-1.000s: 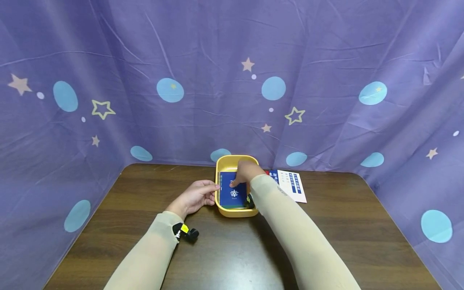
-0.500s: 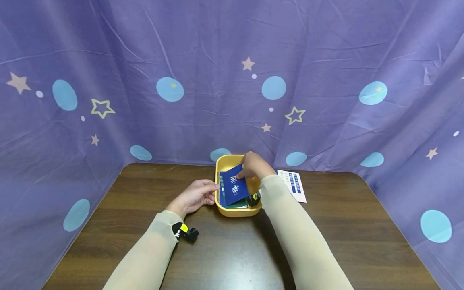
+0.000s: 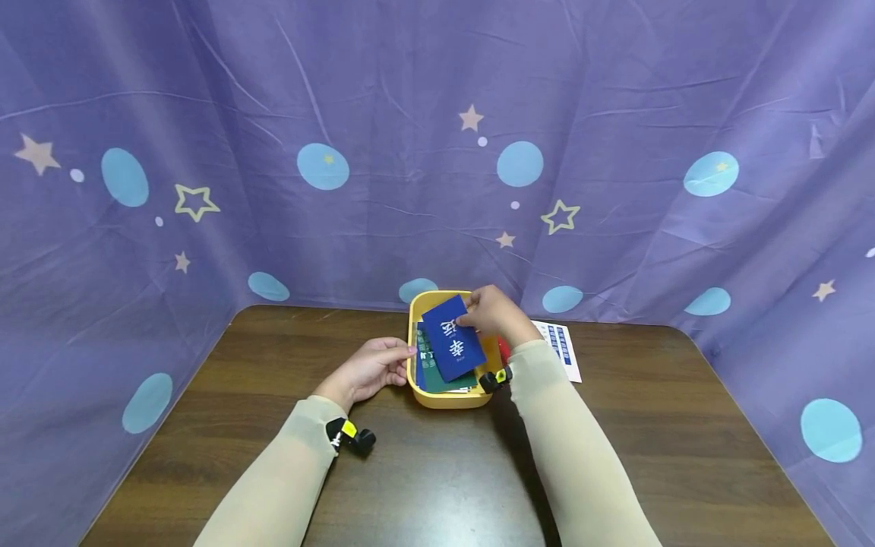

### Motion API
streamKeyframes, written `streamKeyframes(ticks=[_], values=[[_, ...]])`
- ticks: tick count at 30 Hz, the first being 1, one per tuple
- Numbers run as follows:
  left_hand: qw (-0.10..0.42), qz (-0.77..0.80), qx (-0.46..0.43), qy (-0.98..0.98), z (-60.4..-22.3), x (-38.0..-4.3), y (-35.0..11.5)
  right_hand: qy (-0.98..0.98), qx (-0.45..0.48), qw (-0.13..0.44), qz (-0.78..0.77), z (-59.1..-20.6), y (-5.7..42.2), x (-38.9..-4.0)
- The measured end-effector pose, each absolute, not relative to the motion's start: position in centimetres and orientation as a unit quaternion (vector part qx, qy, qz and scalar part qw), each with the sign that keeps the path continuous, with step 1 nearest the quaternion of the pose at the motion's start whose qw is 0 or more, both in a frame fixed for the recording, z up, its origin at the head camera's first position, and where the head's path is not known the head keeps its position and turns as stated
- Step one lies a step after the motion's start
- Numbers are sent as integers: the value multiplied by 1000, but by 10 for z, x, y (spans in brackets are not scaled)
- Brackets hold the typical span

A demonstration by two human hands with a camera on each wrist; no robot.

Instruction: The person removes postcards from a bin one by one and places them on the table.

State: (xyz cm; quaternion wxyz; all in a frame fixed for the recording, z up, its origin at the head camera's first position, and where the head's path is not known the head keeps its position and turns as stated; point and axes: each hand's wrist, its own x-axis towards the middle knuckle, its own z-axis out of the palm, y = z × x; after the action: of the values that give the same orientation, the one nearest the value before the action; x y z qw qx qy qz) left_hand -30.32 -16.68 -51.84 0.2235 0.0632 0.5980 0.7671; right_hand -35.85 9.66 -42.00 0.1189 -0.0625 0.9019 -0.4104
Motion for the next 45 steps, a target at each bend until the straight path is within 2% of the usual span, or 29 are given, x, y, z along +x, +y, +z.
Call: streamKeyframes(ticks=[8, 19, 29, 38, 45], values=[[223, 767, 67, 598, -517, -303, -166, 863, -72, 115, -486, -416, 124, -352], [223, 768, 56, 598, -516, -302, -166, 849, -69, 73, -519, -414, 157, -342], [224, 764, 58, 602, -518, -303, -166, 846, -57, 59, -527, -406, 185, -338], [223, 765, 58, 601, -517, -303, -168, 881, -28, -1, -471, -400, 219, -337], [223, 765, 56, 602, -517, -303, -167, 885, 32, 13, -464, -413, 252, -340]])
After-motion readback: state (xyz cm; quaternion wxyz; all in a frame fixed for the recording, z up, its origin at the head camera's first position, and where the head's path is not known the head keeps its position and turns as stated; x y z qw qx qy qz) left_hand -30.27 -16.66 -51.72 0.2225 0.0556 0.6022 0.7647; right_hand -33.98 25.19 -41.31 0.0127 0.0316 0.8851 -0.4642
